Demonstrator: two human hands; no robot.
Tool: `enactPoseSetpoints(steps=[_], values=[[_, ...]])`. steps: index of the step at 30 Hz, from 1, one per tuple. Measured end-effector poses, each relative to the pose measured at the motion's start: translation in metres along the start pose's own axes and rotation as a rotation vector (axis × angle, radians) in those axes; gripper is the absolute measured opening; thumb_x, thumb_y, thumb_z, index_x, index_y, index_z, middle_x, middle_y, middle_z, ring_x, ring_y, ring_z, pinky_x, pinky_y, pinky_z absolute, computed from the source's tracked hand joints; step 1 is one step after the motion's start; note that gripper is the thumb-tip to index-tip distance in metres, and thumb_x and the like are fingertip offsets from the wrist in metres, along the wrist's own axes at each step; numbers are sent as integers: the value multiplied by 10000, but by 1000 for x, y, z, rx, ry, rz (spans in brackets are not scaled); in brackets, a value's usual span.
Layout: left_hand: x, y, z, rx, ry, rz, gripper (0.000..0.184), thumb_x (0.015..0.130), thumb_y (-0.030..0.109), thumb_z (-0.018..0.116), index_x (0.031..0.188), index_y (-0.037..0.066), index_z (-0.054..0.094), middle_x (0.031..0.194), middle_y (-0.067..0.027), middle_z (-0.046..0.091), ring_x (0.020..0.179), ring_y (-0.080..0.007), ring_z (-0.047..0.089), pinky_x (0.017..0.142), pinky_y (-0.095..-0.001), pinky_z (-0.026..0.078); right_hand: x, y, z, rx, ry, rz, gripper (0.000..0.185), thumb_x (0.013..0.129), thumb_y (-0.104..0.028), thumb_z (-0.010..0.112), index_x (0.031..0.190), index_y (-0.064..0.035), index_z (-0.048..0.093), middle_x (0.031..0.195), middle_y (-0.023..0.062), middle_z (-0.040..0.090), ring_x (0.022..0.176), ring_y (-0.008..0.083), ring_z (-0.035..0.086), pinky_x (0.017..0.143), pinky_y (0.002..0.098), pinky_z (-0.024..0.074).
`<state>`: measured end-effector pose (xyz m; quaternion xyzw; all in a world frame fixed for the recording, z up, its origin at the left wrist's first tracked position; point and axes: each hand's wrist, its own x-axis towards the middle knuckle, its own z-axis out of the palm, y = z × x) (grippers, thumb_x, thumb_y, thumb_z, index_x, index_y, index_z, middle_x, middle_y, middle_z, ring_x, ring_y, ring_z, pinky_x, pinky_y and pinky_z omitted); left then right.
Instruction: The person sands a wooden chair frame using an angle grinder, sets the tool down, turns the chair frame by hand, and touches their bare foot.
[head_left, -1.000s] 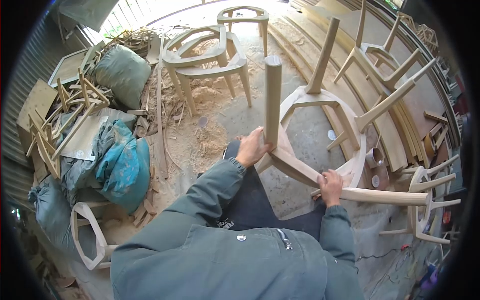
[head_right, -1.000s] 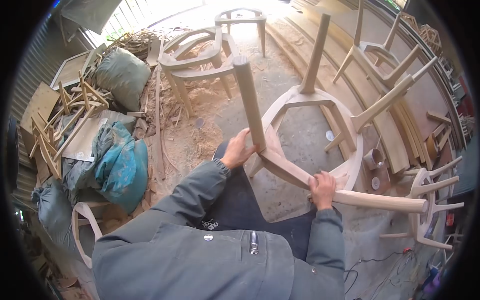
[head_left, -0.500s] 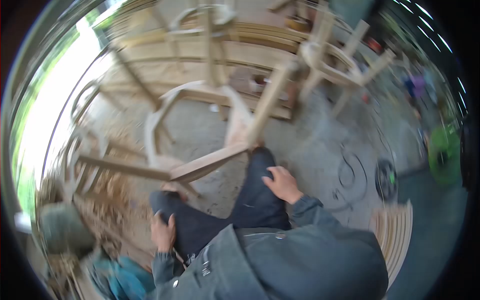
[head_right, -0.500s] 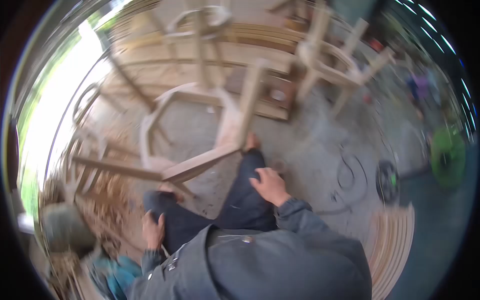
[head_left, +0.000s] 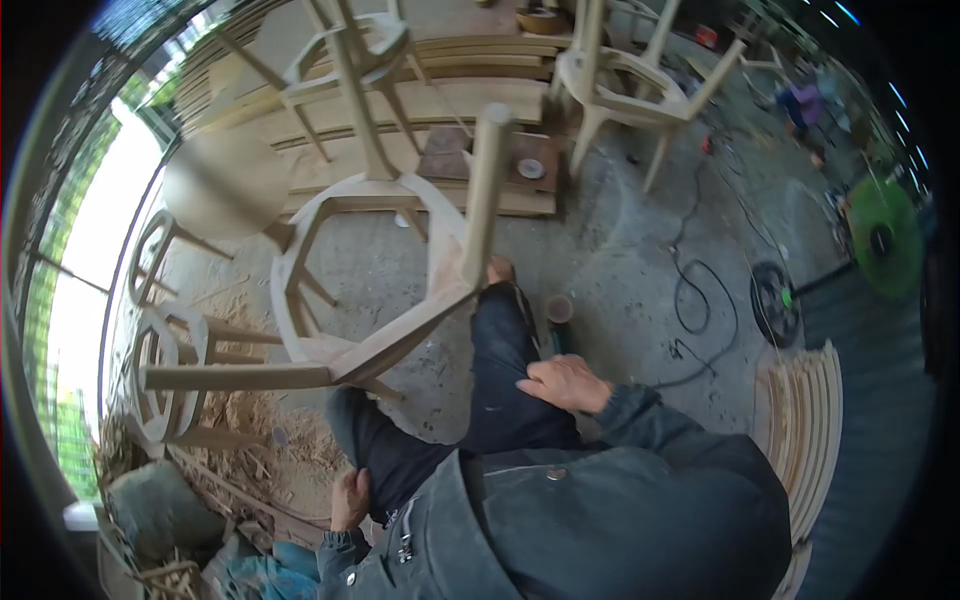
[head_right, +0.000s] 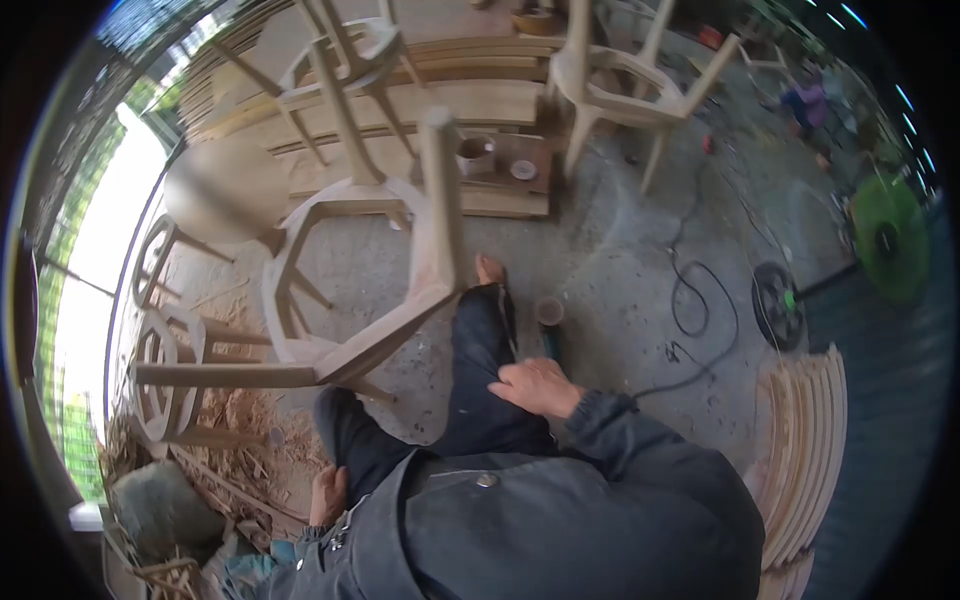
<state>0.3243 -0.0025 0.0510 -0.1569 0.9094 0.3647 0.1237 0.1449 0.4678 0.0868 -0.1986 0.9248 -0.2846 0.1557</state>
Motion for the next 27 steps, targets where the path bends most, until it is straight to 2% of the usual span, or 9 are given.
enactPoseSetpoints(steps=[5,8,10,12,14,18,23,24,27], values=[[-24,25,-10,105,-52,46,338,987,267,621,815,-23,600,752,-271,627,748,-445,675,652,-495,506,-21,-32,-35,-104,-129,-135,337,939,-337,694,748,-65,640,715,210,656,737,448,668,672,544,516],[-13,42,-18,294,-58,47,324,965,274,641,756,31,603,745,-220,662,783,-435,687,753,-496,520,-4,-50,-43,-263,-249,-183,281,927,-315,690,793,-69,673,765,186,700,765,406,702,692,522,543],[0,60,-25,616,-57,252,213,954,284,659,850,98,670,854,-143,714,933,-368,703,900,-489,487,24,-66,-40,-231,-225,-291,256,928,-314,691,838,-75,681,788,172,710,780,396,707,700,512,549],[8,102,-45,394,20,356,159,947,256,693,1060,144,709,1047,-103,714,1097,-322,659,986,-486,430,55,-92,-27,-187,-217,-414,237,928,-314,692,882,-81,689,810,158,721,796,387,712,709,501,554],[26,129,-62,27,115,602,330,923,184,743,1243,141,677,1178,-115,659,1146,-321,617,1011,-490,435,92,-121,4,1,-213,-402,239,935,-316,689,1008,-89,687,887,139,741,848,372,720,748,483,564],[21,202,-132,-138,465,815,378,881,84,805,1242,97,693,1269,-134,660,1294,-332,599,1162,-560,368,151,-137,103,-38,-347,-504,297,933,-337,694,1109,-99,681,964,157,750,922,379,723,805,487,566],[-1,218,-193,-399,796,1073,298,902,112,813,1177,42,722,1231,-184,676,1155,-314,667,1105,-519,430,161,-84,174,-157,-819,-416,422,909,-382,721,1215,-93,711,1141,225,741,1078,409,707,938,495,556],[-6,219,-195,-500,853,1098,277,919,136,809,1162,35,723,1215,-179,680,1103,-283,678,1068,-481,468,164,-71,175,-142,-850,-449,442,904,-377,739,1215,-63,719,1149,226,740,1094,393,707,955,482,551],[-8,229,-189,-913,954,1063,239,924,226,822,1032,39,718,1065,-120,680,963,-216,661,894,-354,516,186,-37,195,-54,-728,-250,361,874,-200,771,1174,-15,695,943,171,743,852,188,720,731,345,567]])
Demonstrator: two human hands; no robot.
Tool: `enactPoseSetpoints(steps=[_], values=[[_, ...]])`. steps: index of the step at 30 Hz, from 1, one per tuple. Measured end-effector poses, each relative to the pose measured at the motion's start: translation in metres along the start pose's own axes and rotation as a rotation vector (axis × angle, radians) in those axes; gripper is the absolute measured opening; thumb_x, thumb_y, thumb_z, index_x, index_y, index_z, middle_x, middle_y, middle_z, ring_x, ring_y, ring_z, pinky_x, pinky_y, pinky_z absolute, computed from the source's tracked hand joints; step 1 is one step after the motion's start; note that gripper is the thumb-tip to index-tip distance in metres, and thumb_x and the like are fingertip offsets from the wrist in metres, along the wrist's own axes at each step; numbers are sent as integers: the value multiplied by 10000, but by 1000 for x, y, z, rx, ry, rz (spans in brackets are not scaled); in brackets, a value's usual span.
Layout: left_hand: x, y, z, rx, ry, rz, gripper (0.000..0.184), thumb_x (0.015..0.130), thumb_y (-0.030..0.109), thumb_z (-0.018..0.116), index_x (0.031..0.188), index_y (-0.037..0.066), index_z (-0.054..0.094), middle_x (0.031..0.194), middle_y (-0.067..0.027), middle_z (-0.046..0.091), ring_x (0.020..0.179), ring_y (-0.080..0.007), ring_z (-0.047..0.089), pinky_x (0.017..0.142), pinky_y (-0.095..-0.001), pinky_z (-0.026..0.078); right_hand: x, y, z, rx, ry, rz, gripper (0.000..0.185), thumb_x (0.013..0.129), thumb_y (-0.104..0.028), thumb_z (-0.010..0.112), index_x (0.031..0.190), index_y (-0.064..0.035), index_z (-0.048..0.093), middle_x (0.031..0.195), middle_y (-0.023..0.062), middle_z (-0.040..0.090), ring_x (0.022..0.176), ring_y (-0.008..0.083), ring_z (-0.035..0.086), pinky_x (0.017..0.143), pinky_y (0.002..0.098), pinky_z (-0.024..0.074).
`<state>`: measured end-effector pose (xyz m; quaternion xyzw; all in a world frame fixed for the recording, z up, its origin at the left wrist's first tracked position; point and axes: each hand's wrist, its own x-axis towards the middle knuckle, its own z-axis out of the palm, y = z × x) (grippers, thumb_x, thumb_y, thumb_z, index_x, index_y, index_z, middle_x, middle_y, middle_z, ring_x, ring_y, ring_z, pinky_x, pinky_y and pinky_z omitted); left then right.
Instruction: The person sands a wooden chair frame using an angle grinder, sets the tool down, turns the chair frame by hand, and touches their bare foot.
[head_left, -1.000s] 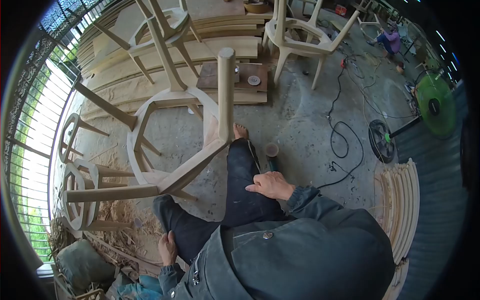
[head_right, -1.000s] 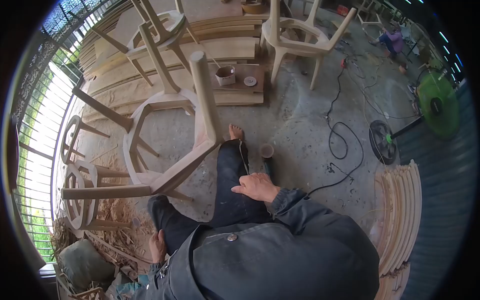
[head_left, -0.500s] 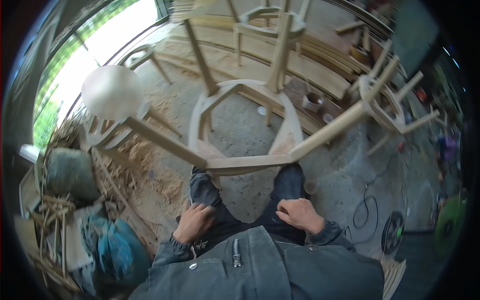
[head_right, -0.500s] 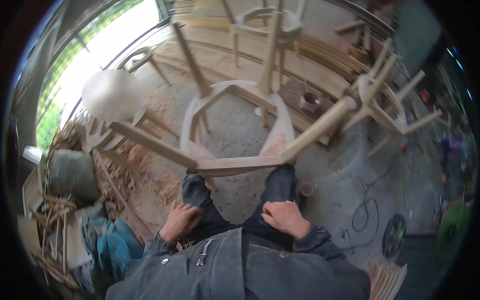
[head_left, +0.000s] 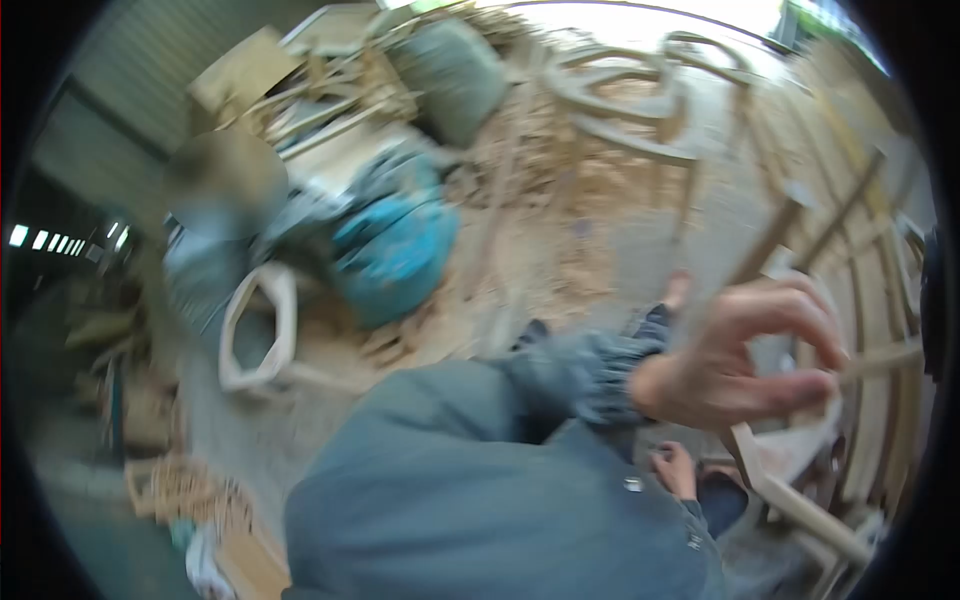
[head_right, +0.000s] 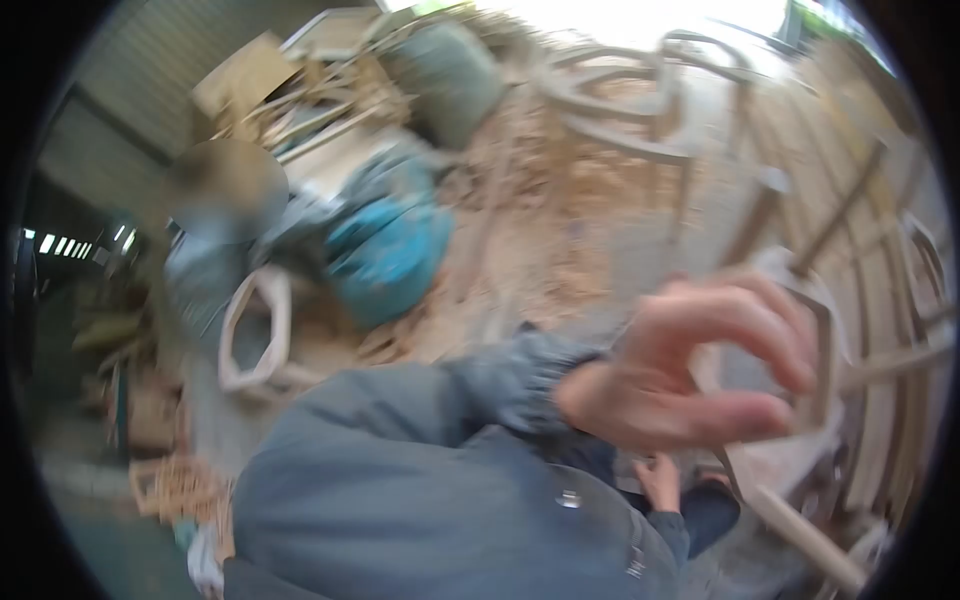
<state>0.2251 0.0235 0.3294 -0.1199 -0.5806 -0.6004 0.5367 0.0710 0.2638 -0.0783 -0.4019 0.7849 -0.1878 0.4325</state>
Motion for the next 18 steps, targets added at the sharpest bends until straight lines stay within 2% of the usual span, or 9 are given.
enactPoseSetpoints(steps=[1,2,5,7,8,9,12,17,18], values=[[-3,-3,5,-136,128,9,243,906,260,841,948,55,717,980,-83,678,923,-219,652,836,-326,511,7,-3,-4,-34,113,-95,395,858,-204,781,1168,19,680,906,168,733,871,212,718,732,357,562],[-11,1,4,-105,175,10,243,906,260,841,948,55,717,980,-83,678,923,-219,652,836,-326,511,7,-3,-12,-38,130,-113,406,861,-215,780,1179,16,677,921,172,734,885,220,718,746,361,562],[-26,1,3,-164,231,24,253,920,280,817,878,59,701,963,-66,663,910,-204,630,827,-315,495,9,-18,-19,-30,81,-87,439,870,-246,774,1213,8,670,967,182,735,925,245,719,787,372,563],[-30,-10,12,104,264,60,228,922,242,797,832,62,689,959,-52,654,939,-192,616,855,-324,487,2,-24,-24,-22,55,-86,462,876,-266,770,1236,3,665,997,188,736,953,261,720,815,380,564],[-27,-2,6,136,274,21,239,920,209,776,782,54,660,1024,-77,664,987,-188,614,892,-339,481,3,-28,-23,-10,46,-79,473,879,-277,768,1247,0,662,1012,192,737,966,269,720,828,384,564],[-26,0,4,127,269,21,239,920,209,776,782,54,660,1024,-77,664,987,-188,614,892,-339,481,3,-29,-25,-4,39,-81,484,881,-287,767,1258,-3,660,1028,195,737,980,277,721,842,387,564],[-20,1,0,101,413,44,187,898,204,807,946,47,718,1143,-133,662,1122,-216,613,981,-340,459,4,-20,-22,11,15,-81,517,890,-318,761,1292,-11,653,1073,205,738,1021,301,722,883,398,565],[16,16,-9,-18,506,246,516,1020,519,514,1372,145,561,1467,-167,526,1380,-370,470,1145,-564,332,-14,-43,-24,70,13,16,570,900,-373,742,1339,-24,641,1147,225,739,1079,354,722,954,426,560],[25,17,-6,-42,515,298,592,1044,582,455,1457,164,529,1532,-174,499,1431,-401,441,1178,-609,307,-14,-37,-19,90,55,30,542,896,-354,757,1319,-33,648,1069,185,745,1002,320,725,899,414,565]])
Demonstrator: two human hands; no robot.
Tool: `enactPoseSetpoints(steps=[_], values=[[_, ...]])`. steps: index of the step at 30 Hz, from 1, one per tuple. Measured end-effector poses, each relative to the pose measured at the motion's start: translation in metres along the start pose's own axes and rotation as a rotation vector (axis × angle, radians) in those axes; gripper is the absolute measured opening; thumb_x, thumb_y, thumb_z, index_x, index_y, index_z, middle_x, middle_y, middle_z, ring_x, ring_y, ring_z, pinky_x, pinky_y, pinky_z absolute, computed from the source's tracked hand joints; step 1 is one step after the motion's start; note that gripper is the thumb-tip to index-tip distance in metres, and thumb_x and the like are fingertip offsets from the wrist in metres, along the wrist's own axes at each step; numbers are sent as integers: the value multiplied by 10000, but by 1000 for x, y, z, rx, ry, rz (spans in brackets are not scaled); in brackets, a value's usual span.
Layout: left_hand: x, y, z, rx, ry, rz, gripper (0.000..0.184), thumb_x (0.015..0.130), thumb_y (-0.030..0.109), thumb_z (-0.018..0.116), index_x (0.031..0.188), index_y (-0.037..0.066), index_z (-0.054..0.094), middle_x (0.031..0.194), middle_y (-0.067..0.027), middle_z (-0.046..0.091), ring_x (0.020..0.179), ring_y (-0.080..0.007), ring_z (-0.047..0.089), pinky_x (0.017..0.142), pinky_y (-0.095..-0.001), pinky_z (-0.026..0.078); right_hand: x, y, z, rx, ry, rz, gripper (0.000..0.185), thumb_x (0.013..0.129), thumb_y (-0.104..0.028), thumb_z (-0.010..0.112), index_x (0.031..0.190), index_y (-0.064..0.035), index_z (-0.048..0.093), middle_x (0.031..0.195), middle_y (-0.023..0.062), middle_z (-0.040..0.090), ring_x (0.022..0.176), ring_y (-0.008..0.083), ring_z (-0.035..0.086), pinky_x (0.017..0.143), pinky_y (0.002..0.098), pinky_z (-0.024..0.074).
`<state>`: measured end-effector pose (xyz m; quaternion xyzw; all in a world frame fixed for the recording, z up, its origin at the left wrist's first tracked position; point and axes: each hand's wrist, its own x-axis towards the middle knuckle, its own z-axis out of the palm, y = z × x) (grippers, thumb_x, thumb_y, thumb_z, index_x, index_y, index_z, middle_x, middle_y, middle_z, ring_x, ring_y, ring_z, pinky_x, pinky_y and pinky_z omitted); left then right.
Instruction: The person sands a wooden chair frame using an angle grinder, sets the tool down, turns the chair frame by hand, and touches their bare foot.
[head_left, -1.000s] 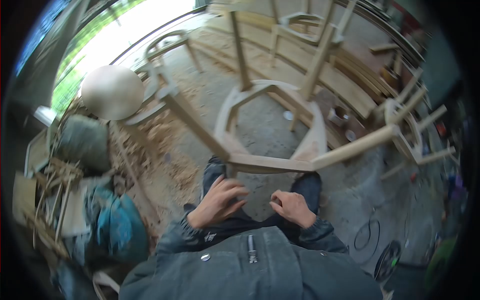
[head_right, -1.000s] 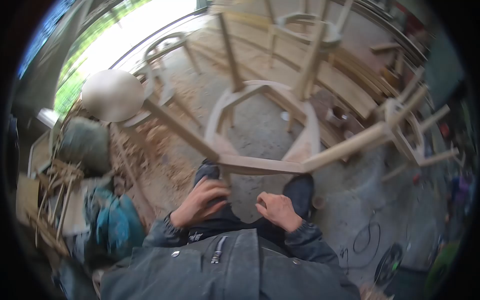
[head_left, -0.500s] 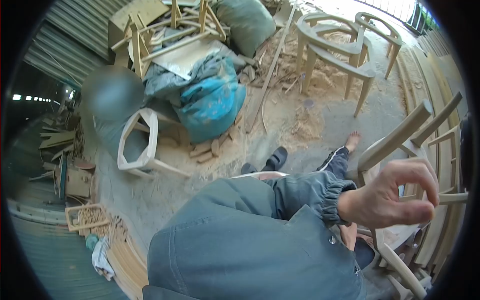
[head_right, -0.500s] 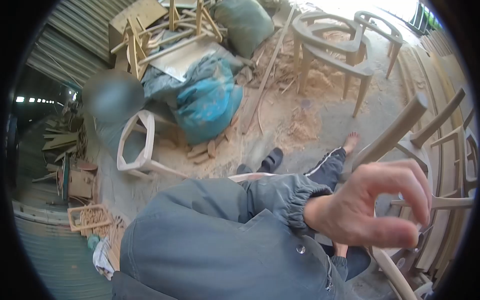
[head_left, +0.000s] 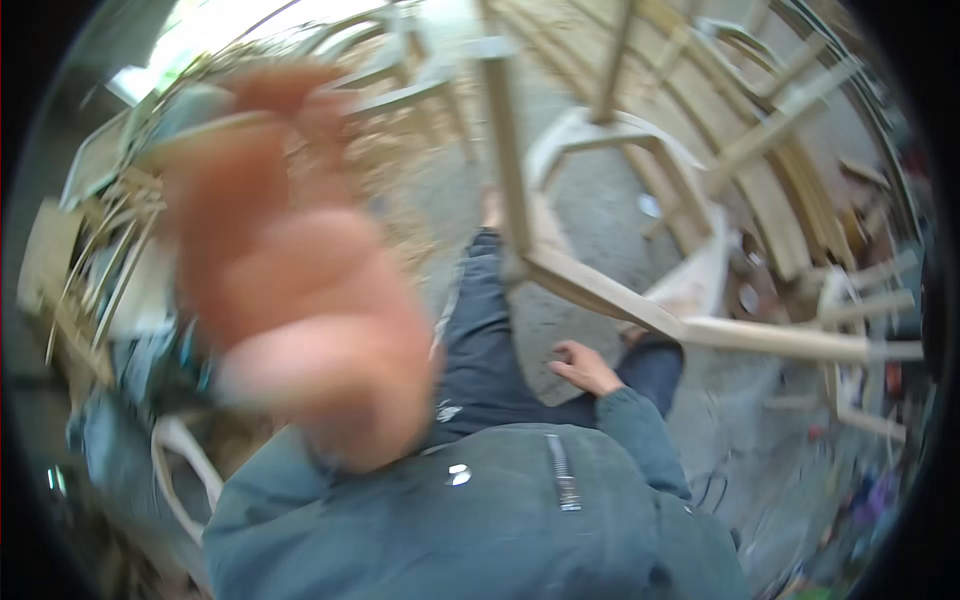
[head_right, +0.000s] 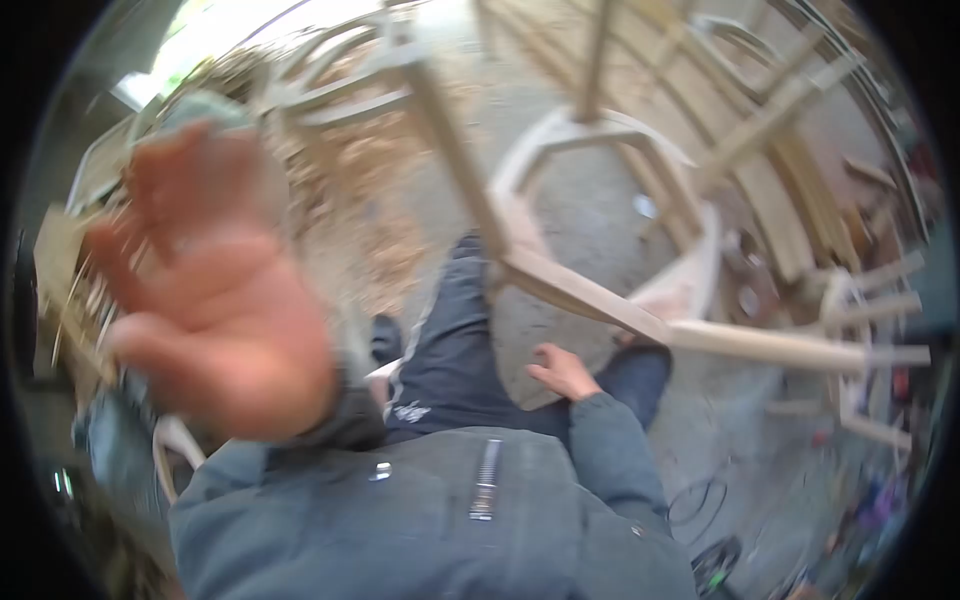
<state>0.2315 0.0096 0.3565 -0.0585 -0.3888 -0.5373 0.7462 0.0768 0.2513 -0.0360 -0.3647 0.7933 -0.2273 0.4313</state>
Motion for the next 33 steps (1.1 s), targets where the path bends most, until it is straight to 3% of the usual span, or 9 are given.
enactPoseSetpoints(steps=[1,3,5,15,17,21,25,28,33], values=[[5,-1,4,-36,-3,52,669,1068,645,397,1543,184,498,1597,-181,472,1483,-432,412,1210,-653,282,-1,7,2,14,29,-3,515,892,-334,772,1300,-42,656,991,144,750,925,286,728,843,402,570],[27,-1,23,312,-161,266,690,1066,652,371,1543,169,496,1589,-152,493,1484,-434,413,1216,-670,251,-5,5,0,29,50,29,514,894,-340,766,1296,-39,656,987,144,747,923,290,726,844,402,568],[33,-3,35,268,-198,321,704,1053,659,381,1546,168,488,1592,-153,487,1486,-433,407,1217,-668,246,-7,4,-5,44,37,17,513,897,-346,760,1291,-36,656,983,144,744,921,294,723,845,402,565],[38,1,69,198,-288,422,779,987,694,429,1560,165,449,1606,-160,455,1499,-429,375,1222,-663,221,-14,-2,-13,25,49,-11,544,878,-366,747,1301,-37,655,994,156,749,937,314,722,846,415,562],[38,2,74,177,-302,431,796,974,701,439,1563,165,442,1609,-161,448,1502,-429,369,1223,-662,216,-15,-13,-23,57,-27,58,586,868,-411,727,1322,-49,650,1170,221,739,1129,383,694,990,440,534],[38,1,80,155,-313,432,831,947,714,459,1568,164,426,1615,-163,436,1507,-427,356,1226,-660,206,-14,-7,-21,65,-11,47,581,869,-409,723,1321,-52,651,1166,221,738,1128,386,692,989,443,534],[47,-3,83,144,-318,433,866,921,728,478,1574,163,411,1621,-166,423,1512,-426,344,1228,-657,195,-10,10,-10,46,80,-69,528,879,-394,748,1280,-62,665,1028,191,759,991,358,730,886,447,564],[64,-10,83,140,-314,455,894,901,738,493,1578,162,399,1625,-167,413,1516,-424,335,1229,-656,188,1,32,11,-62,149,-158,468,900,-389,683,1227,-53,690,1232,221,709,1119,418,678,949,490,545],[119,-20,113,125,-343,521,942,868,756,517,1585,160,380,1632,-170,397,1523,-422,319,1232,-653,175,9,58,15,-69,-7,-126,648,932,-548,687,1364,-67,643,1296,198,699,1184,381,676,1006,455,540]])
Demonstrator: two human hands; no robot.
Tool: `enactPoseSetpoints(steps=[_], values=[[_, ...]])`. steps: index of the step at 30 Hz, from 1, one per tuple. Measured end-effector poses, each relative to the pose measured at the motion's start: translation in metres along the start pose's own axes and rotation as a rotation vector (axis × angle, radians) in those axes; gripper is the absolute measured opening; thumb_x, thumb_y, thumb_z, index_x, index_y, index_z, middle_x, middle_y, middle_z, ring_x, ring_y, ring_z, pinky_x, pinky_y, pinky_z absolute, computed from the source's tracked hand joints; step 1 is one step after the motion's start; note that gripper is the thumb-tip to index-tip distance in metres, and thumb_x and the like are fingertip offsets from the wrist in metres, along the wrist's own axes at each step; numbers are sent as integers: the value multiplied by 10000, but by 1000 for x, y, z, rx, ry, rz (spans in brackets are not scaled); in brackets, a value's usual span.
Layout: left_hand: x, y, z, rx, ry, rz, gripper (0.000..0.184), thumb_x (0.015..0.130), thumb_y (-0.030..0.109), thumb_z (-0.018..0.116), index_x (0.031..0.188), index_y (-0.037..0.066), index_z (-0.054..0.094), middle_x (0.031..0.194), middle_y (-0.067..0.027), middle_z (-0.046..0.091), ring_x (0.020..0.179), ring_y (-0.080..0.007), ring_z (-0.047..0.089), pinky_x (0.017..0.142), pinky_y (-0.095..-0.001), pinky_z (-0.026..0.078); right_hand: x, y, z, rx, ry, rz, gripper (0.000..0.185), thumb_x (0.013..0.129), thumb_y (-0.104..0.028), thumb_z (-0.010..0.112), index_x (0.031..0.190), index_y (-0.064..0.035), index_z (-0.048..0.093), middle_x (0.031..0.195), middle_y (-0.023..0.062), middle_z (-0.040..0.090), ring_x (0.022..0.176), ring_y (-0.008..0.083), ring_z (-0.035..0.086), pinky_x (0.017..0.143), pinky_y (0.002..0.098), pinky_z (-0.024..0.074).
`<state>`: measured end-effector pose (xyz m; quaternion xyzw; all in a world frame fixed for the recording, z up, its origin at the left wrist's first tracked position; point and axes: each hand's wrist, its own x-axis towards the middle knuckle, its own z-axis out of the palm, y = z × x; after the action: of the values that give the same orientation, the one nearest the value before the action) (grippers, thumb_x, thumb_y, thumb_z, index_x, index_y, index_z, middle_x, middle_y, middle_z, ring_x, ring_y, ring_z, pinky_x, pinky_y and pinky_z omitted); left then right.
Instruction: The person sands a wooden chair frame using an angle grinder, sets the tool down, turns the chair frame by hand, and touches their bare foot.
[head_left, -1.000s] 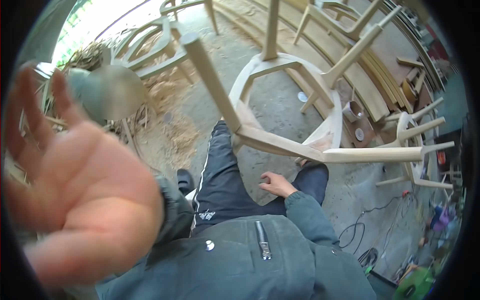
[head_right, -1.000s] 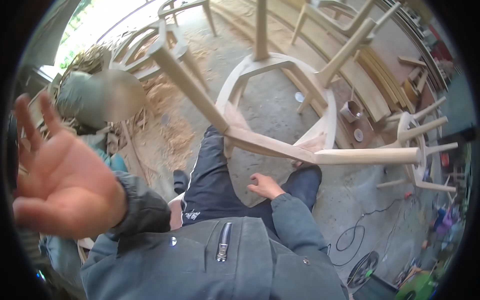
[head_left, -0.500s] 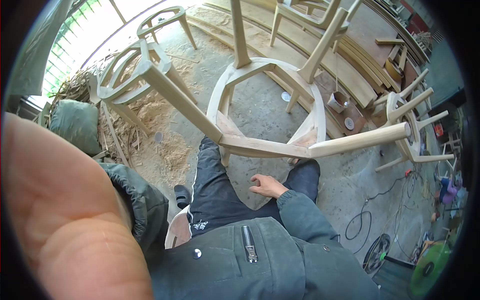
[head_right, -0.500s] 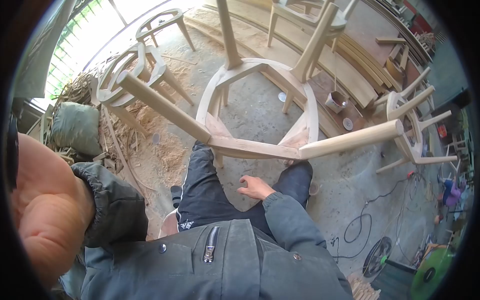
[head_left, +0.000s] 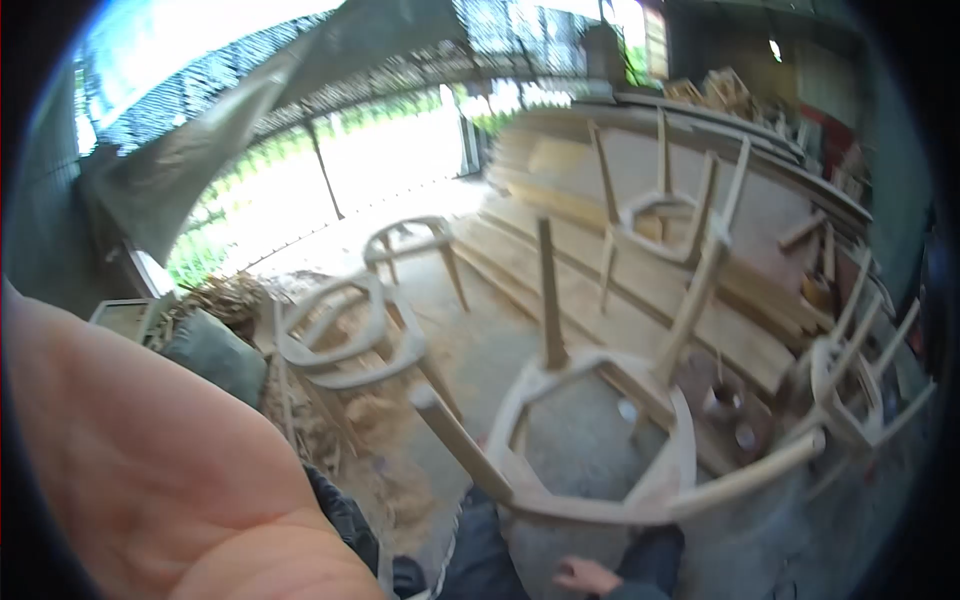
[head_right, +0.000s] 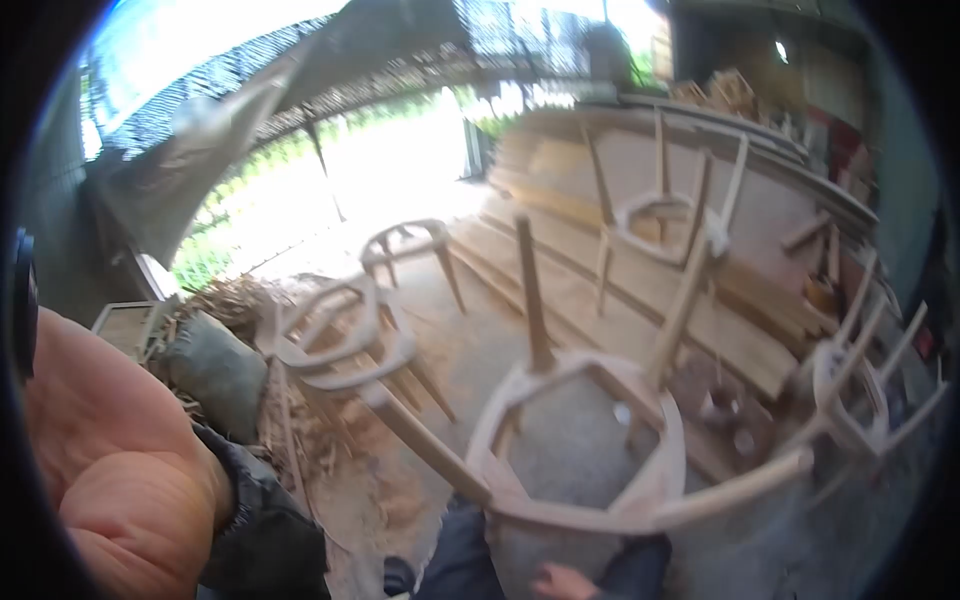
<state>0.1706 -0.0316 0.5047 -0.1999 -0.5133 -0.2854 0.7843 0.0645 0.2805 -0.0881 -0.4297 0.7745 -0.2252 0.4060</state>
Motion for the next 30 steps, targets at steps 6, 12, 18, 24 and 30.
enactPoseSetpoints(steps=[6,12,18,24,30], values=[[77,4,13,2,26,-9,1002,829,776,546,1594,158,357,1641,-174,378,1530,-420,300,1236,-650,160,12,-25,-54,-25,-46,73,666,937,-581,673,1398,-103,624,1345,194,671,1233,400,641,1027,504,519],[68,70,-14,-71,40,-46,1063,789,797,575,1602,157,333,1649,-178,358,1538,-418,281,1239,-646,145,4,-29,-35,-66,3,6,686,943,-615,659,1433,-138,606,1393,191,644,1281,418,605,1047,553,499],[57,73,-18,48,18,-26,1126,749,818,604,1611,155,310,1658,-181,339,1546,-416,263,1242,-643,130,0,-11,-14,10,-35,51,706,948,-648,645,1467,-173,587,1442,188,617,1329,436,570,1068,602,478],[40,71,-19,72,2,-28,1190,710,838,633,1619,153,287,1666,-185,320,1554,-413,244,1245,-640,115,-6,-23,-21,-43,-17,73,680,927,-559,699,1370,-48,637,1309,210,694,1194,388,673,1017,452,533],[13,72,-20,71,16,-33,1256,670,859,662,1628,151,264,1675,-189,300,1562,-411,225,1249,-637,100,-18,-52,-36,44,3,121,629,927,-469,743,1374,-40,637,1262,215,714,1173,384,684,1002,438,541]])
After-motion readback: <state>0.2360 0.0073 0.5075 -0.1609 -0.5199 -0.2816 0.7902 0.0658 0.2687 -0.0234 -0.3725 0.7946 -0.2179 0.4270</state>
